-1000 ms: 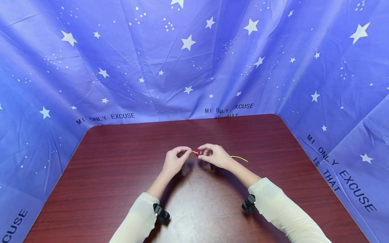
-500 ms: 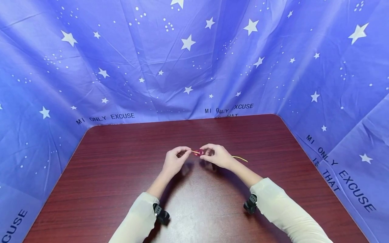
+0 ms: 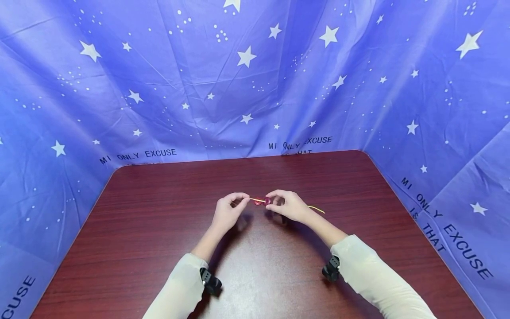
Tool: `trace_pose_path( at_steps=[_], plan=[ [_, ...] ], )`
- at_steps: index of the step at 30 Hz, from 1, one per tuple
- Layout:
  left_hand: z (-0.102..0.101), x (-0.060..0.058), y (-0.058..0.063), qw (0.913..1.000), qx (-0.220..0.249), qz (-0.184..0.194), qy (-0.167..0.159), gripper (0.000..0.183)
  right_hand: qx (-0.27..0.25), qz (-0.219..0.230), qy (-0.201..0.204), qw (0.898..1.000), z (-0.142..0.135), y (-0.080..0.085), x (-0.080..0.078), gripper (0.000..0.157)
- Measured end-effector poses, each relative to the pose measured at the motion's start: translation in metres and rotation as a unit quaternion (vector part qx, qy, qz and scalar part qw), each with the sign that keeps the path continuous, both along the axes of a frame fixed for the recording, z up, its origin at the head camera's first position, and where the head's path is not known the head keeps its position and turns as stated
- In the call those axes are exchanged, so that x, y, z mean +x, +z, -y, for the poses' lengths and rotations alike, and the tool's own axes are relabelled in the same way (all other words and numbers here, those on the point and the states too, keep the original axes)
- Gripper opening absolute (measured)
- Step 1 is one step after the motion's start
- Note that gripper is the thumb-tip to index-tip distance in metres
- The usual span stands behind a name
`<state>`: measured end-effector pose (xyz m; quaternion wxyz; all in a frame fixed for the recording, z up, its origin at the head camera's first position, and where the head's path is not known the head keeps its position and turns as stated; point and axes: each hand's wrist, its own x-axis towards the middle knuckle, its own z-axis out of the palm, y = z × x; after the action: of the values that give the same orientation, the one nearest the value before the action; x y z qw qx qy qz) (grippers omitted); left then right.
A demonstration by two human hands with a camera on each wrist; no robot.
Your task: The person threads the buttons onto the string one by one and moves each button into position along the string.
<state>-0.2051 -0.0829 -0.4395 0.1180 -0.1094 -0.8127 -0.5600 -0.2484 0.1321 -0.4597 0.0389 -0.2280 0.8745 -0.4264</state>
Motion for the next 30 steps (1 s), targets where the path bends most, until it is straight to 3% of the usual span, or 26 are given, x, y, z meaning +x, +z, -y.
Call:
trace_pose_path(
  at_steps=[13,30],
  plan=[
    [-0.0003,0.0006,0.0007,0.9999,-0.006,-0.003,0.008,0.011,0.008,0.008,-0.01,1.0,-0.0042,-0.005,0.0008,0.03],
    [0.0021,0.0016,0.0022,1.0,0.0,0.005,-0.008,0.013,0.013,0.007,-0.013,1.0,-0.0094,-0.0079,-0.0024,0.031]
  ],
)
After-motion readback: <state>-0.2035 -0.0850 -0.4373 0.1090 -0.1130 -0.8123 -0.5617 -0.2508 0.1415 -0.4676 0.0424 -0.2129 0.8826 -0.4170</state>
